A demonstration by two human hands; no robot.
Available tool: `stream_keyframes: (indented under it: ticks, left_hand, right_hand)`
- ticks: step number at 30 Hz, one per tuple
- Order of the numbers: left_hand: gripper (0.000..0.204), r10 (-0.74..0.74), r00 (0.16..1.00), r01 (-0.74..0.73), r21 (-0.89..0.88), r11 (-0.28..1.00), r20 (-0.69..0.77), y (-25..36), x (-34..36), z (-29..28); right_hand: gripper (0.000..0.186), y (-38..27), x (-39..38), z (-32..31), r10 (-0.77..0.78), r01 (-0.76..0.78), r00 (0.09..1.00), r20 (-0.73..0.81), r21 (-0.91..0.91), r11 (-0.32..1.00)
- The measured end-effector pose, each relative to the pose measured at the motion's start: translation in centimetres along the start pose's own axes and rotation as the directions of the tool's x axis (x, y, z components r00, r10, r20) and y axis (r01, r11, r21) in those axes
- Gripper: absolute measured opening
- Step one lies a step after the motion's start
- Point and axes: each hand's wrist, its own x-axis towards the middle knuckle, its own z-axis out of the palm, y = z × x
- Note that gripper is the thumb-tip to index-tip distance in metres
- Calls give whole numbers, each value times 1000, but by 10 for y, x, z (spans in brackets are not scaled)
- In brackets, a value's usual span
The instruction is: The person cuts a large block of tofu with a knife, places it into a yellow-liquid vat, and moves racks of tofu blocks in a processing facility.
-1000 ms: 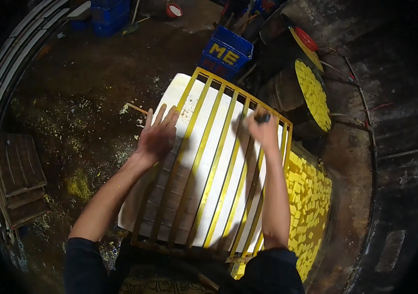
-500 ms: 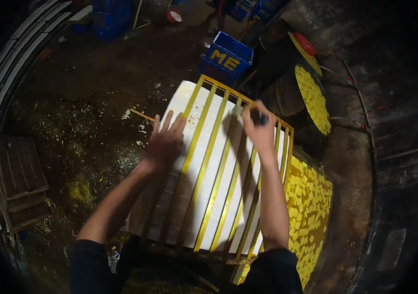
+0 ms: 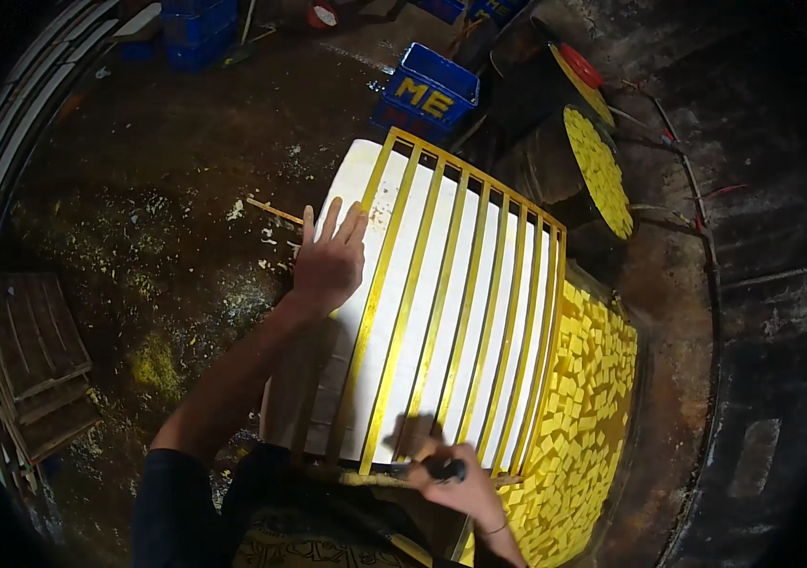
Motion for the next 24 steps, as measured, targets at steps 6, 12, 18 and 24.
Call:
stream_keyframes:
  ticks: [6,12,18,24]
  left_hand:
    - [47,-64,994,70,-62,996,87,-15,-10,-4]
    - [49,-8,998,12,-72,997,58,10,-1,-5]
    - [49,-75,981,79,-14,997,181,-22,-12,-4]
    - [49,-22,989,35,-85,996,146,-3,1,-10]
  right_hand:
    - [12,-83,198,-78,-589,626,641,-492,-108,772]
    - [19,-88,325,-141,-689,389,524,-500,-580,716]
    - [13,-61,147,1,-441,452,851,-284,-27,891]
    - [18,-49,16,29,-17,14,993,121,24,1000]
